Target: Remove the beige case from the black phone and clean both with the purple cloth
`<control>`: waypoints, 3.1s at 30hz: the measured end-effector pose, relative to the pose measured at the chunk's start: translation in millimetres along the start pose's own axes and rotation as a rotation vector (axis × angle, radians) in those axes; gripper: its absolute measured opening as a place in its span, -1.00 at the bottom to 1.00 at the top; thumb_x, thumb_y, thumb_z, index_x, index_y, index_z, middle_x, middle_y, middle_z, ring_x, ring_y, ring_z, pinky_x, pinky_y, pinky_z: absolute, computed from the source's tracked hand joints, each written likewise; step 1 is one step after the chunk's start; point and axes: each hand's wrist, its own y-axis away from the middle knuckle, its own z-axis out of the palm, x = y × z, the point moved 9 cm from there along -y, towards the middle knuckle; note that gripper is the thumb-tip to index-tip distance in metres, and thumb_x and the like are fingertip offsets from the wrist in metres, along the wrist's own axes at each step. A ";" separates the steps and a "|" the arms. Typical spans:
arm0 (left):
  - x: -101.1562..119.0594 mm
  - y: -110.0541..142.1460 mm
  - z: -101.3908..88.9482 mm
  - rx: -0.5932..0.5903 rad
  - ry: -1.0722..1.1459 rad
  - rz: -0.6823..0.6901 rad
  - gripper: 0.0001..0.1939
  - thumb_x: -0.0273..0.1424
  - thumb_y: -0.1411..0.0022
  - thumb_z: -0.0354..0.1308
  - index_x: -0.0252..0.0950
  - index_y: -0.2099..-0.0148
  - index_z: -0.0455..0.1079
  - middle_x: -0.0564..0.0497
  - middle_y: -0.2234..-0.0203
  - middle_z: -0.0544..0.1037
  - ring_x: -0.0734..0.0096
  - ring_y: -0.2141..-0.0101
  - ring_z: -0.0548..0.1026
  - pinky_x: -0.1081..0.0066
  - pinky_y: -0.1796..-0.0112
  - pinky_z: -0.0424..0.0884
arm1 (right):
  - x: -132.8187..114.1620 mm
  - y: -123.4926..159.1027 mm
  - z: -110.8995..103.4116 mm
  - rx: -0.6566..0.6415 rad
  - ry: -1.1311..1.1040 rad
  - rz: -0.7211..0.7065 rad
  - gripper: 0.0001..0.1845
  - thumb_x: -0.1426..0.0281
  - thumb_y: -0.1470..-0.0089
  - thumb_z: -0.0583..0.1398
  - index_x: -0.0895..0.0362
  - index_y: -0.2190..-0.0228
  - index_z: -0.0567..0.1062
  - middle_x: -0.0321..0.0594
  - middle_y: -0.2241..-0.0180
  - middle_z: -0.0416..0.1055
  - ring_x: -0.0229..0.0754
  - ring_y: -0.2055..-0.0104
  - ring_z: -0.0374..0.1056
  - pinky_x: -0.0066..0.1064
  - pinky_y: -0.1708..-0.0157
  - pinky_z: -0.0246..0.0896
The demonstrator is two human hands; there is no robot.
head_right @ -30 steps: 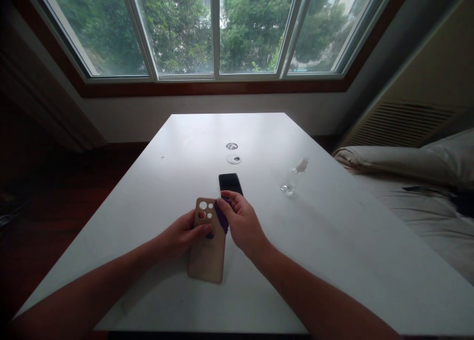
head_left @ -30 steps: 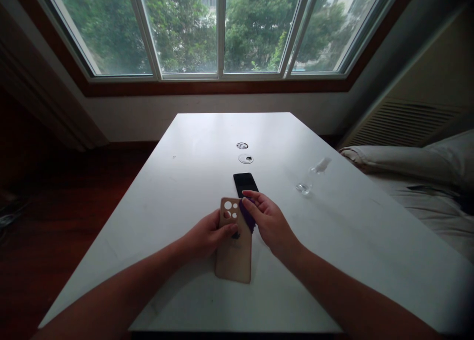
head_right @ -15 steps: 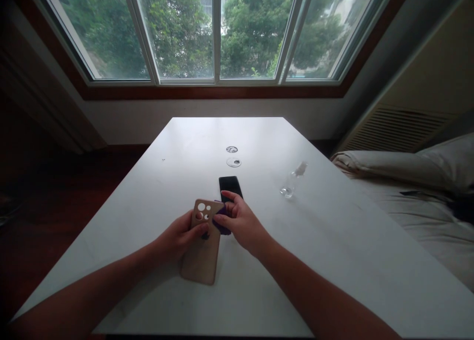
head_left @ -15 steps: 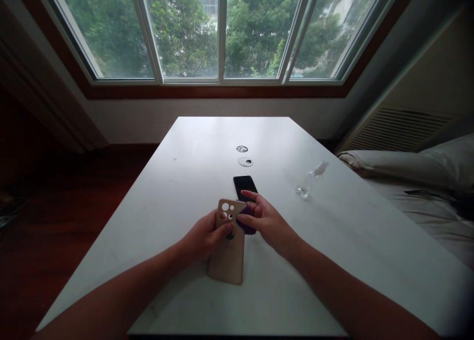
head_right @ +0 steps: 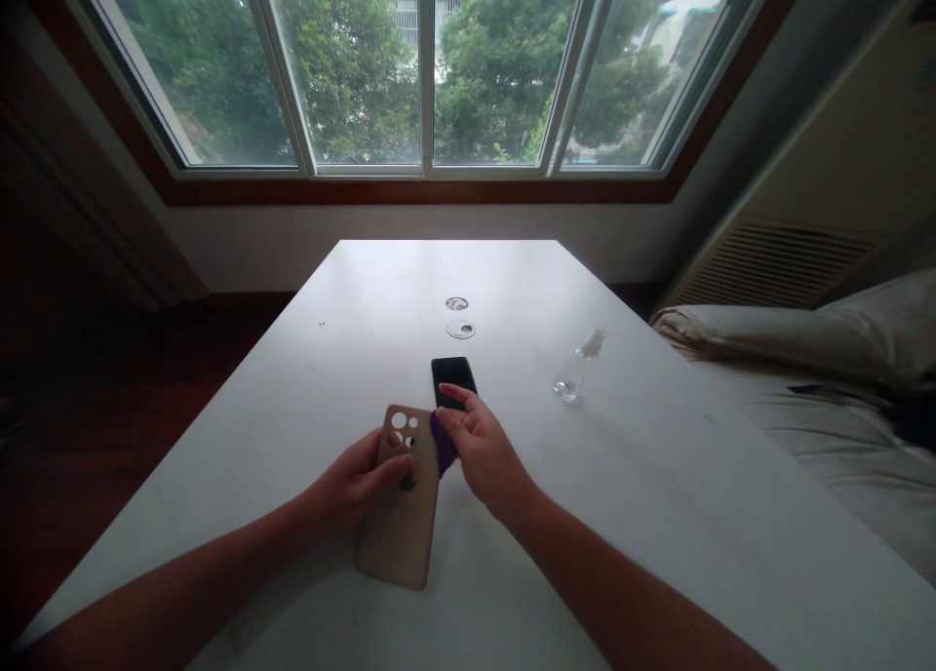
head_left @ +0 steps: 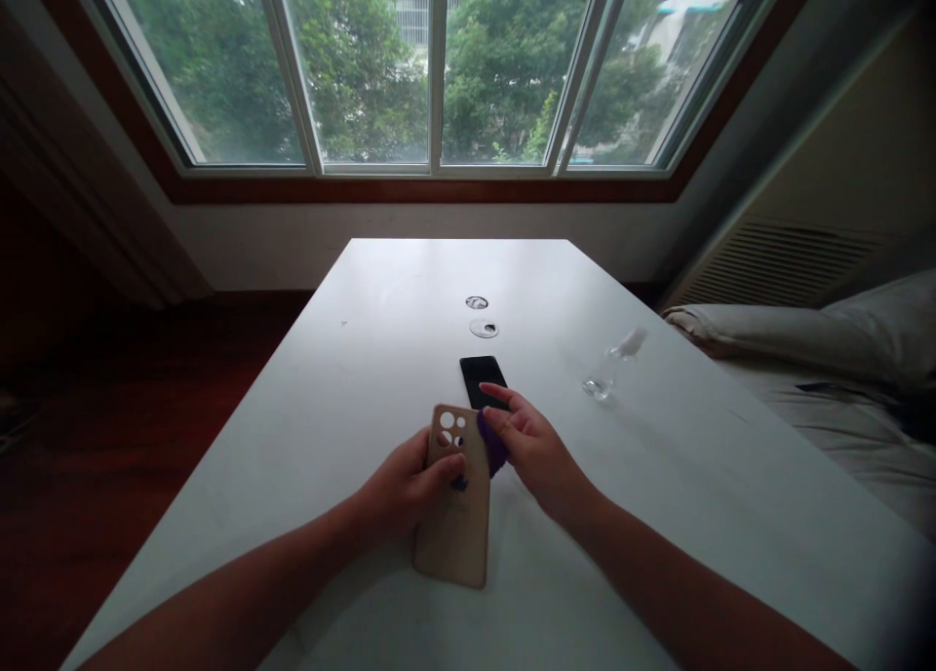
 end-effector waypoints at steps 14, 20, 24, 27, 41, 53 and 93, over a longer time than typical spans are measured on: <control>3.5 3.8 1.8 -0.027 -0.040 0.032 -0.54 -0.15 -0.32 0.21 -0.35 -0.10 0.35 -0.20 0.08 0.55 0.19 0.12 0.51 0.29 0.12 0.42 | 7.5 0.6 6.9 -0.008 -0.020 0.038 -0.27 0.13 0.08 0.44 0.15 -0.03 0.34 -0.16 0.28 0.56 -0.15 0.32 0.47 -0.34 0.32 0.32; -3.7 4.4 1.5 -0.001 0.164 -0.060 -0.49 -0.10 -0.27 0.25 -0.36 -0.07 0.31 -0.18 0.16 0.57 0.24 0.24 0.54 0.27 0.21 0.46 | 4.1 2.6 3.5 -0.014 -0.052 0.039 -0.16 0.12 0.02 0.40 0.15 -0.20 0.27 -0.18 0.32 0.56 -0.15 0.36 0.46 -0.35 0.36 0.31; -4.1 3.7 -3.2 0.029 0.208 -0.071 -0.51 -0.12 -0.29 0.24 -0.35 -0.09 0.30 -0.19 0.15 0.57 0.22 0.22 0.56 0.25 0.18 0.47 | 3.4 7.4 10.6 -0.125 -0.113 0.064 -0.07 0.27 0.04 0.43 0.09 -0.26 0.15 -0.06 0.08 0.54 -0.08 0.16 0.50 -0.28 0.21 0.38; -2.3 3.2 -3.5 0.012 0.169 -0.052 -0.50 -0.12 -0.28 0.25 -0.36 -0.09 0.31 -0.21 0.13 0.56 0.20 0.19 0.55 0.26 0.18 0.46 | 5.0 8.2 13.3 -0.143 -0.090 0.074 -0.04 0.35 0.10 0.45 0.06 -0.25 0.16 -0.10 0.09 0.55 -0.08 0.13 0.50 -0.31 0.22 0.37; -4.6 2.3 -5.4 0.012 0.075 -0.040 -0.52 -0.12 -0.31 0.22 -0.37 -0.08 0.29 -0.21 0.11 0.55 0.22 0.18 0.53 0.25 0.17 0.47 | 8.9 2.0 5.9 -0.032 -0.071 0.072 -0.21 0.20 0.01 0.42 0.15 -0.17 0.29 -0.14 0.24 0.58 -0.16 0.27 0.49 -0.38 0.30 0.34; -0.8 1.5 0.0 -0.079 -0.034 -0.023 -0.50 -0.12 -0.32 0.21 -0.37 -0.13 0.35 -0.22 0.05 0.55 0.16 0.10 0.52 0.26 0.12 0.44 | 13.0 6.8 10.6 -0.031 -0.060 0.107 -0.10 0.32 0.12 0.48 0.15 -0.19 0.24 -0.13 0.20 0.59 -0.12 0.21 0.52 -0.37 0.23 0.39; 6.5 -2.7 -29.9 0.221 0.083 -0.022 -0.41 -0.06 -0.23 0.27 -0.41 -0.10 0.33 -0.22 0.12 0.54 0.26 0.31 0.54 0.38 0.48 0.52 | 12.8 8.9 21.6 -0.186 -0.091 0.096 -0.10 0.39 0.12 0.47 0.11 -0.20 0.22 -0.05 0.04 0.54 -0.03 0.01 0.49 -0.22 0.08 0.41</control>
